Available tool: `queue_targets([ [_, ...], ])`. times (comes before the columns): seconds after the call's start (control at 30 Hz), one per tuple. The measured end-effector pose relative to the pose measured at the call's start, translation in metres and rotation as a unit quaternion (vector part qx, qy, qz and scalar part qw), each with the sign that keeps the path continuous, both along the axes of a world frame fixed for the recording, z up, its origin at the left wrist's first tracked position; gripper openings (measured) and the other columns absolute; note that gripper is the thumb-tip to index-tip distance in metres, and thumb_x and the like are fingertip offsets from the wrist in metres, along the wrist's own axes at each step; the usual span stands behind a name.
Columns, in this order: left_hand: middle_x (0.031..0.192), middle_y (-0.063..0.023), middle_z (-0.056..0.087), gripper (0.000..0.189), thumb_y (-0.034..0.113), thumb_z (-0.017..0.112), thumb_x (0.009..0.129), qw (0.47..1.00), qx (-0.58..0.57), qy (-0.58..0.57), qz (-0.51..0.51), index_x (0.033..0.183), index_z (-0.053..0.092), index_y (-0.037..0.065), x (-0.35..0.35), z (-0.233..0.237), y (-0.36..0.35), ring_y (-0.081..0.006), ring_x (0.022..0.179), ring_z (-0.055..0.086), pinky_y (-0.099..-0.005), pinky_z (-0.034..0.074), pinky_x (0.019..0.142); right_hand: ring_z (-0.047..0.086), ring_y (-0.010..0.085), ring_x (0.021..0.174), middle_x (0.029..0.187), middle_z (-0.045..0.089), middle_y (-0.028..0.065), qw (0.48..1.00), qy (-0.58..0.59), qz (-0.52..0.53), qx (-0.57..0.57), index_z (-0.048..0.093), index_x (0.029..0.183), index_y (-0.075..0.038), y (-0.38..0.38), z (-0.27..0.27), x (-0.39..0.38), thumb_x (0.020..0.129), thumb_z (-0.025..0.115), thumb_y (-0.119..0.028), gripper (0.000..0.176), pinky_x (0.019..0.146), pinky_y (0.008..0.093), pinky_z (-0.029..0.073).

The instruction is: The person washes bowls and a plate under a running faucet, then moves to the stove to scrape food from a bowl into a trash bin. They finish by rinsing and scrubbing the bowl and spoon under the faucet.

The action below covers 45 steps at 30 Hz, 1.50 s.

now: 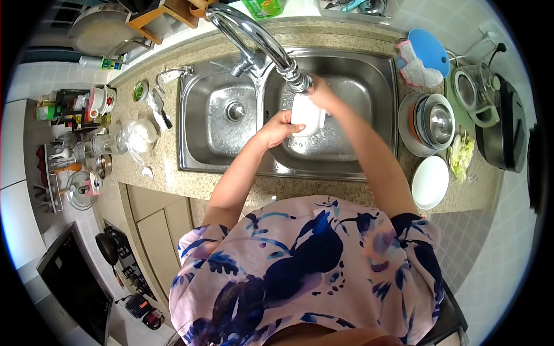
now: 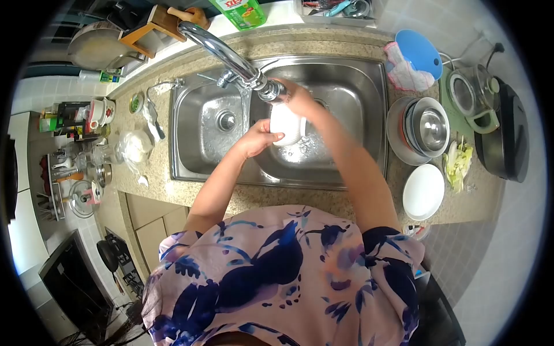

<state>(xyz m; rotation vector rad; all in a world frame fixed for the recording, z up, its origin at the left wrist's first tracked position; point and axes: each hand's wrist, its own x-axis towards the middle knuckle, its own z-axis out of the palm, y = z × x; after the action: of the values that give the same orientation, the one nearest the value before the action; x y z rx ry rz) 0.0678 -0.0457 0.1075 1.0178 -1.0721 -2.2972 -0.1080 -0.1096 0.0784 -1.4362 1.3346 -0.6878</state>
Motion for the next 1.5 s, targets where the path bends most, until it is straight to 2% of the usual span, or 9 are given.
queue_targets([
  [0.07,0.104,-0.0070,0.063,0.034,0.001,0.060,0.081,0.999,0.025,0.045,0.008,0.114,0.053,0.001,0.002,0.007,0.003,-0.0132,0.097,0.058,-0.0284,0.046,0.086,0.061,0.0248,0.095,0.107,0.061,0.0154,0.993,-0.113,0.012,0.008,0.053,0.115,0.000,-0.007,-0.007,-0.019,0.091,0.043,-0.026,0.036,0.081,0.0348,0.049],
  [0.13,0.110,-0.0082,0.060,0.036,0.003,0.061,0.081,0.988,0.071,0.128,0.042,0.116,0.052,0.001,0.001,0.013,0.004,-0.0174,0.104,0.057,-0.0320,0.044,0.091,0.059,0.0213,0.099,0.110,0.061,0.0118,0.834,-0.435,-0.011,0.339,0.054,0.114,-0.002,0.001,-0.008,-0.038,0.093,0.038,-0.027,0.037,0.083,0.0354,0.048],
  [0.27,0.116,-0.0103,0.057,0.039,0.004,0.058,0.083,0.931,0.110,0.273,0.215,0.121,0.047,0.001,-0.022,0.000,0.000,-0.0227,0.111,0.053,-0.0370,0.040,0.098,0.057,0.0234,0.102,0.112,0.057,0.0153,0.730,-0.591,-0.213,0.269,0.050,0.117,-0.001,0.034,-0.046,-0.031,0.094,0.037,-0.027,0.037,0.088,0.0367,0.046],
  [0.4,0.115,-0.0101,0.056,0.032,0.003,0.055,0.085,0.918,0.082,0.242,0.304,0.117,0.049,0.002,-0.046,-0.009,-0.011,-0.0224,0.108,0.053,-0.0360,0.041,0.096,0.052,0.0248,0.105,0.114,0.049,0.0156,0.852,-0.307,-0.421,0.052,0.040,0.116,0.003,0.057,-0.051,0.014,0.095,0.036,-0.033,0.042,0.089,0.0367,0.043],
  [0.5,0.111,-0.0095,0.058,0.027,0.001,0.053,0.085,0.950,0.023,0.121,0.288,0.112,0.053,0.002,-0.055,-0.015,-0.012,-0.0205,0.102,0.057,-0.0334,0.045,0.090,0.036,0.0349,0.123,0.128,0.039,0.0263,0.900,0.071,-0.408,-0.140,0.032,0.129,0.003,0.070,-0.004,0.059,0.092,0.040,-0.028,0.049,0.103,0.0421,0.027],
  [0.63,0.105,-0.0080,0.061,0.023,0.000,0.054,0.084,0.978,0.002,0.044,0.203,0.107,0.055,0.002,-0.038,-0.017,-0.005,-0.0180,0.093,0.060,-0.0310,0.048,0.084,0.030,0.0410,0.125,0.135,0.037,0.0197,0.927,0.181,-0.194,-0.264,0.039,0.129,-0.003,0.052,0.014,0.030,0.085,0.049,-0.023,0.049,0.106,0.0482,0.020],
  [0.77,0.107,-0.0081,0.060,0.028,0.001,0.057,0.084,0.981,0.050,0.074,0.175,0.112,0.053,0.001,-0.033,-0.008,0.009,-0.0185,0.097,0.059,-0.0323,0.048,0.086,0.048,0.0253,0.116,0.128,0.048,0.0149,0.904,-0.361,-0.137,0.181,0.046,0.126,-0.003,0.021,0.032,-0.011,0.093,0.042,-0.026,0.041,0.093,0.0307,0.040],
  [0.97,0.108,-0.0094,0.060,0.029,0.002,0.057,0.084,0.962,0.106,0.123,0.219,0.113,0.052,0.000,-0.038,-0.005,0.018,-0.0199,0.100,0.058,-0.0351,0.047,0.090,0.054,0.0282,0.109,0.117,0.056,0.0180,0.968,-0.023,-0.244,-0.045,0.045,0.128,-0.006,0.038,-0.039,-0.007,0.094,0.037,-0.032,0.044,0.092,0.0344,0.040],
  [1.5,0.114,-0.0109,0.056,0.038,0.004,0.058,0.083,0.957,0.147,0.127,0.214,0.119,0.046,0.000,-0.016,-0.018,0.018,-0.0234,0.107,0.055,-0.0397,0.042,0.097,0.059,0.0258,0.068,0.076,0.063,0.0157,0.991,-0.012,-0.123,-0.051,0.062,0.098,-0.003,0.113,-0.014,-0.061,0.089,0.051,-0.026,0.027,0.067,0.0329,0.045],
])
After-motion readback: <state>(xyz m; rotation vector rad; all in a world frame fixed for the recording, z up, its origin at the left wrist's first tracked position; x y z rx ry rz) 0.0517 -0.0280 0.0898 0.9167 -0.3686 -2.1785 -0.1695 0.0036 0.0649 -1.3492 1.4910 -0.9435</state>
